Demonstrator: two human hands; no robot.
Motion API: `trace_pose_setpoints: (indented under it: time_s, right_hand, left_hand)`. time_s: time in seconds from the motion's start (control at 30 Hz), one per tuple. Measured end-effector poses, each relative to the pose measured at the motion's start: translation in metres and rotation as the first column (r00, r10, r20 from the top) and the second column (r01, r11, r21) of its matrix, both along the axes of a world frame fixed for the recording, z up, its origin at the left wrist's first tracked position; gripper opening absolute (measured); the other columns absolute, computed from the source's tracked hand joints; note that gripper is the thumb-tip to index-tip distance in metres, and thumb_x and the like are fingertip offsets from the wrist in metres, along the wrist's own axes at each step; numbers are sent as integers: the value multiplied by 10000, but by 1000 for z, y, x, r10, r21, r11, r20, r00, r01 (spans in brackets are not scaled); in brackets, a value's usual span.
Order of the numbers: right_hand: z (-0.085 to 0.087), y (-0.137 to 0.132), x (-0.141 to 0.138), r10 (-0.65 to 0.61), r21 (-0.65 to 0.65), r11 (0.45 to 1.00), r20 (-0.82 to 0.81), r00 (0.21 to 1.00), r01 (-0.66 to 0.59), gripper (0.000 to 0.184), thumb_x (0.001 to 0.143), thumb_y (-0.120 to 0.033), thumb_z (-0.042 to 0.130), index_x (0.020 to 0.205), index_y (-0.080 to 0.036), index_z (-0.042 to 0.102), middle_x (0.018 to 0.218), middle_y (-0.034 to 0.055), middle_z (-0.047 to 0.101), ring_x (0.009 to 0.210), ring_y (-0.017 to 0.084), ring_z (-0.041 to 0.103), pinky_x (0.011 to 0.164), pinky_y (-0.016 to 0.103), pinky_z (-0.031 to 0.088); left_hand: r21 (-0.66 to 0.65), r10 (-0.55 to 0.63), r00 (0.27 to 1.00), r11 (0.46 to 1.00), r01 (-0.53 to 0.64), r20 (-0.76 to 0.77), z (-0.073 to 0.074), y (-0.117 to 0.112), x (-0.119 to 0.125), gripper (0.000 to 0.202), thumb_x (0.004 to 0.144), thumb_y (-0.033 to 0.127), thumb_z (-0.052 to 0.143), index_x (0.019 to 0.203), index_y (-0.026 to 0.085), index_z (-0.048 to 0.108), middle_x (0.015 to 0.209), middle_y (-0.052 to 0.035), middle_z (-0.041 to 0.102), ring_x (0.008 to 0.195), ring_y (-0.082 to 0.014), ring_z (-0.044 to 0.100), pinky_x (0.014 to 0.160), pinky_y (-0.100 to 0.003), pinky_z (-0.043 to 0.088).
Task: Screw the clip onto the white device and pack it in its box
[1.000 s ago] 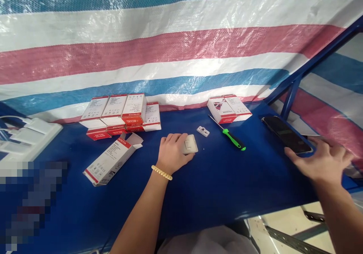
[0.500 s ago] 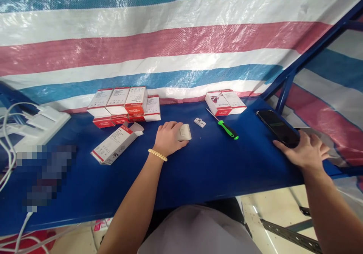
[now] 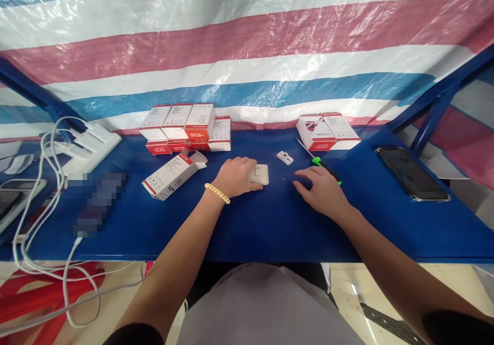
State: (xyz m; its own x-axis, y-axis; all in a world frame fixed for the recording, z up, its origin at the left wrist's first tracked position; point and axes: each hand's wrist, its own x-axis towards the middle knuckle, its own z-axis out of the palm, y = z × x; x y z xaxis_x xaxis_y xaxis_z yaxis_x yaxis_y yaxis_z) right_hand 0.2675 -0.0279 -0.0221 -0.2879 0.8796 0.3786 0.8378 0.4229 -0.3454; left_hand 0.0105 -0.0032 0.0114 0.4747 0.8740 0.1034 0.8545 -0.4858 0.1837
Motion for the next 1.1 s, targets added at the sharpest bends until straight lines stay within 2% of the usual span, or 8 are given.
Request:
trace_pose_setpoints:
  time_s: [0.13,0.3,0.47,0.57,0.63,0.73,0.9,1.1]
  right_hand:
    - [-9,17,-11,74,-110,991,3,997,-74,219,840,-286,563,958,-146,682,849,77,655,779,209,618,708,339,513]
    - [-18,19,-13,142,12,990,-45,989,-142,238,895,-310,527,870,-162,712,864,63,673,801,195,625,742,324,515]
    - [-15,17,-19,135,-23,991,10,991,-135,252,910,-294,492,871,-169,707,887,65,672,846,210,623,747,338,509]
    - [-7,16,-25,125,-130,981,-143,982,-143,237,901,-305,502,849,-165,686,863,67,661,765,187,614,675,315,497]
    - [1,12,-33,88,-242,952,-372,924,-188,212,888,-334,542,850,-170,672,811,52,650,670,152,595,598,276,481]
    - [15,4,-51,4,-346,874,-696,718,-341,194,858,-369,616,867,-180,658,737,20,638,607,127,596,567,245,497]
    - [30,-6,-75,-53,-340,837,-831,554,-430,201,805,-372,700,836,-175,675,782,20,671,628,145,659,619,266,582]
    - [30,-6,-78,64,-164,959,-670,739,-231,161,858,-317,637,856,-175,713,848,41,682,621,132,658,556,240,583]
  left_hand:
    - [-32,-23,1000,999,24,20,0,2,-3,597,729,552,698,1194,195,580,1232,-72,636,1091,-266,602,895,-376,457]
    - [-25,-51,997,998,52,55,-4,4,-10,599,729,552,702,1194,195,576,1226,-61,638,1076,-258,608,871,-371,459]
    - [-14,-65,996,998,66,66,-6,1,-17,592,734,531,690,1192,184,552,1213,-84,623,1070,-270,592,888,-399,446]
    - [2,-101,988,995,102,117,-10,0,-20,637,686,471,722,1209,171,518,1183,-98,603,1056,-281,573,905,-428,441]
    - [20,-142,964,990,141,224,-14,0,-20,635,650,401,730,1197,169,505,1175,-99,578,1053,-270,560,910,-415,449]
    - [54,-209,891,977,205,403,-18,1,-19,599,585,310,721,1128,175,505,1122,-88,565,1032,-250,551,895,-384,468]
    - [117,-226,843,974,194,487,-17,0,-18,563,565,284,702,1081,177,506,1073,-78,567,984,-240,558,845,-376,483]
    - [119,-162,876,986,120,455,-18,-1,-15,550,583,305,694,1084,171,511,1076,-80,577,958,-231,560,838,-377,483]
